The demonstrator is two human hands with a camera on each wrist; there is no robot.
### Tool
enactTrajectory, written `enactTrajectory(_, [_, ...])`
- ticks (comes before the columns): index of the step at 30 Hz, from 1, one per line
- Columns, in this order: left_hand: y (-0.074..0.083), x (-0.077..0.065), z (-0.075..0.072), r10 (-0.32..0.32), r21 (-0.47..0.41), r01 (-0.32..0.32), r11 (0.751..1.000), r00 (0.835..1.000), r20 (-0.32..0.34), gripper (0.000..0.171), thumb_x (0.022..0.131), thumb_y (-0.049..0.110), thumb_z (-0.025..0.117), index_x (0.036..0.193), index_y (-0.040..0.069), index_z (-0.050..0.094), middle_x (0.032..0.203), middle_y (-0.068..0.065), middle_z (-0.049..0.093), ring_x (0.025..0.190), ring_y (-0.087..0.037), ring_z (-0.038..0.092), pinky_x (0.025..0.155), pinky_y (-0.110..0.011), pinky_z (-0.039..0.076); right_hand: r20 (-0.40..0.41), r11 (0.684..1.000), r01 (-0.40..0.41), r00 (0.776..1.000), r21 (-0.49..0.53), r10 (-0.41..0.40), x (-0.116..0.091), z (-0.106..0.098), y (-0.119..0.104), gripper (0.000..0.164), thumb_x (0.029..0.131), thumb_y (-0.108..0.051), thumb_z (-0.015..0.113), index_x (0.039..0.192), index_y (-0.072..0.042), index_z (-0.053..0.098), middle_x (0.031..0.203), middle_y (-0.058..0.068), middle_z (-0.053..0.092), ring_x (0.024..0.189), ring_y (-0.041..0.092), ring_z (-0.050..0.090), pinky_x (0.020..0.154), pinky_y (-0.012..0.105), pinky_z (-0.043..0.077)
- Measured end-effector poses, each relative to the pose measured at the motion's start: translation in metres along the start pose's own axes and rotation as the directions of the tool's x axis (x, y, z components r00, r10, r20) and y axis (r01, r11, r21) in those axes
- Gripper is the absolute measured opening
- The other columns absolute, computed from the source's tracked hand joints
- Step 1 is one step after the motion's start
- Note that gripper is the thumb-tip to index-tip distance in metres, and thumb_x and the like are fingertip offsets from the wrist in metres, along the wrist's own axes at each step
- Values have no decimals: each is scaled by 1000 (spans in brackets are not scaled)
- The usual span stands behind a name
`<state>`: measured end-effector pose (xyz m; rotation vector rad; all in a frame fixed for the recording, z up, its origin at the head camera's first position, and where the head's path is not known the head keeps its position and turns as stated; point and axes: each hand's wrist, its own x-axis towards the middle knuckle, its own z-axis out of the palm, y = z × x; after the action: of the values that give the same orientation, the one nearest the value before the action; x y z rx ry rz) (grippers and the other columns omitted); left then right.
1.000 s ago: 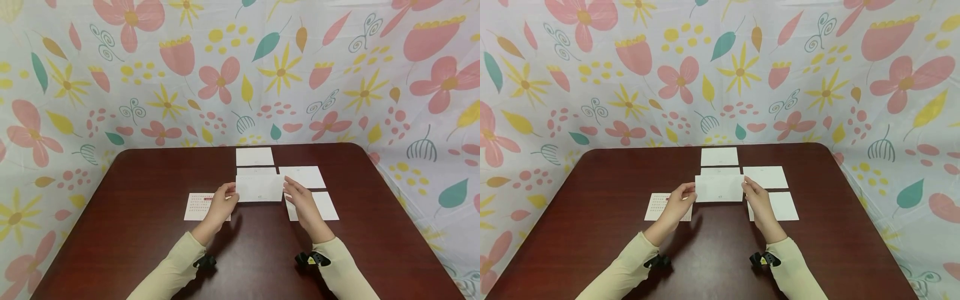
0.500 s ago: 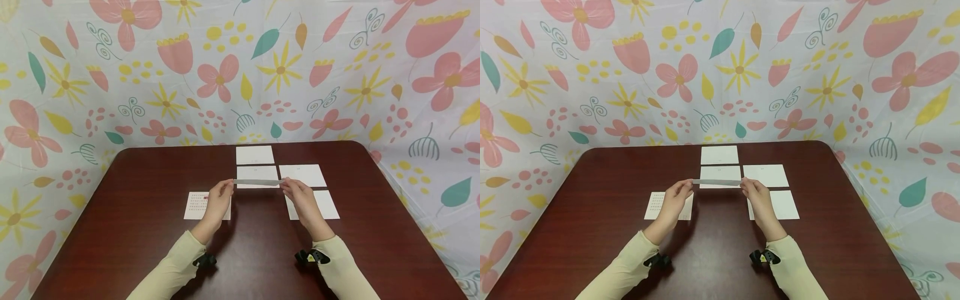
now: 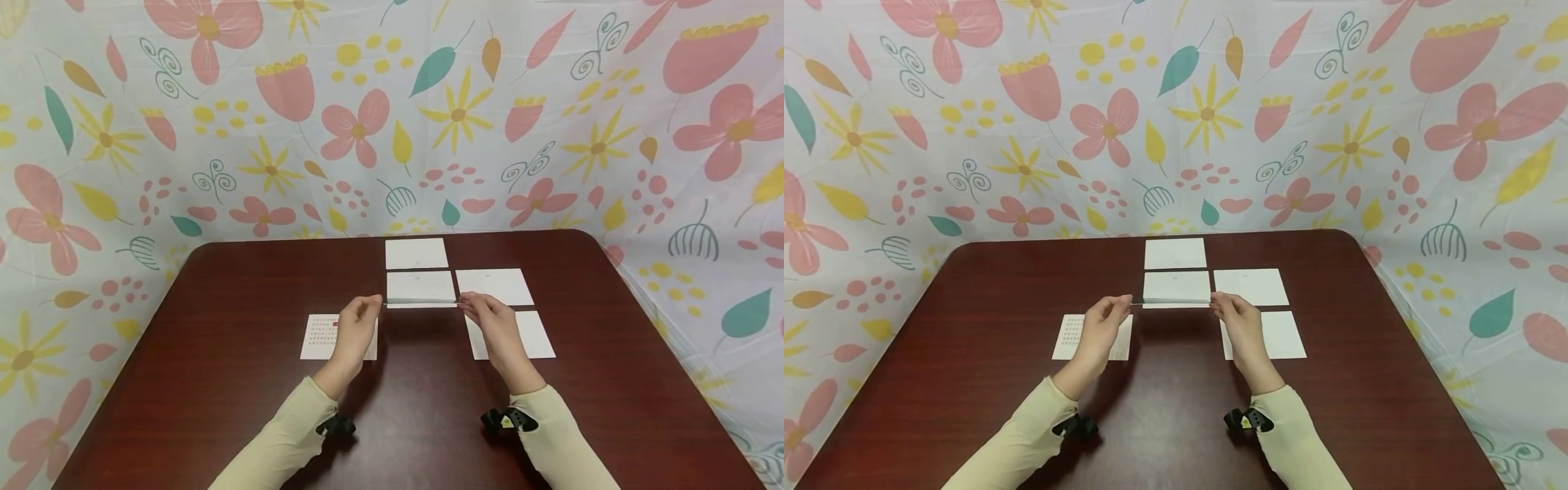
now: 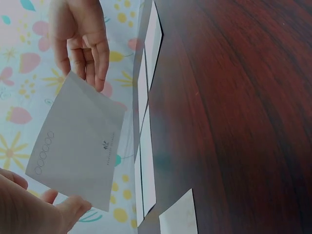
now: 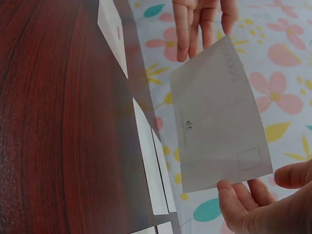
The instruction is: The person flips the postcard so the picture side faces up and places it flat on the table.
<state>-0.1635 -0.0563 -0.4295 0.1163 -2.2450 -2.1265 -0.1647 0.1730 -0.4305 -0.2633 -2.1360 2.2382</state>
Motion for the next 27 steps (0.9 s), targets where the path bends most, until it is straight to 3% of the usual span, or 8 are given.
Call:
enactTrajectory(5, [0,2,-1,37,-25,-36,999,999,6,23,95,11,58,108,-8,63,122,-18,62,116,-26,58,96,-35,47,16,999,-2,1000,-42,3,-1,-3,-1,36,100,-13,51,126,13,53,125,24,56,103,8,62,96,27,46])
enactTrajectory(12, [-2,1,-4,44,-63,-39,997,996,80,29,91,-6,57,119,-9,59,132,-22,53,128,-30,48,98,-33,45,24,987,-17,999,-157,21,-1,-5,1,34,96,-7,57,128,4,57,125,20,60,112,19,56,99,29,42])
enactTrajectory(20, [-10,0,-5,103,37,-107,994,990,92,40,87,-11,57,127,-9,55,130,-24,51,123,-33,53,96,-31,46,20,980,22,1000,-197,-19,-3,-7,6,34,91,-3,62,124,4,61,121,19,63,103,12,62,86,17,47])
enactTrajectory(27, [-10,0,-6,122,154,-139,978,986,115,50,84,-12,58,132,-14,47,122,-26,51,112,-37,58,88,-28,51,-21,962,45,998,-270,-52,-4,-6,6,33,89,-4,65,122,0,64,106,18,64,86,6,62,75,17,50])
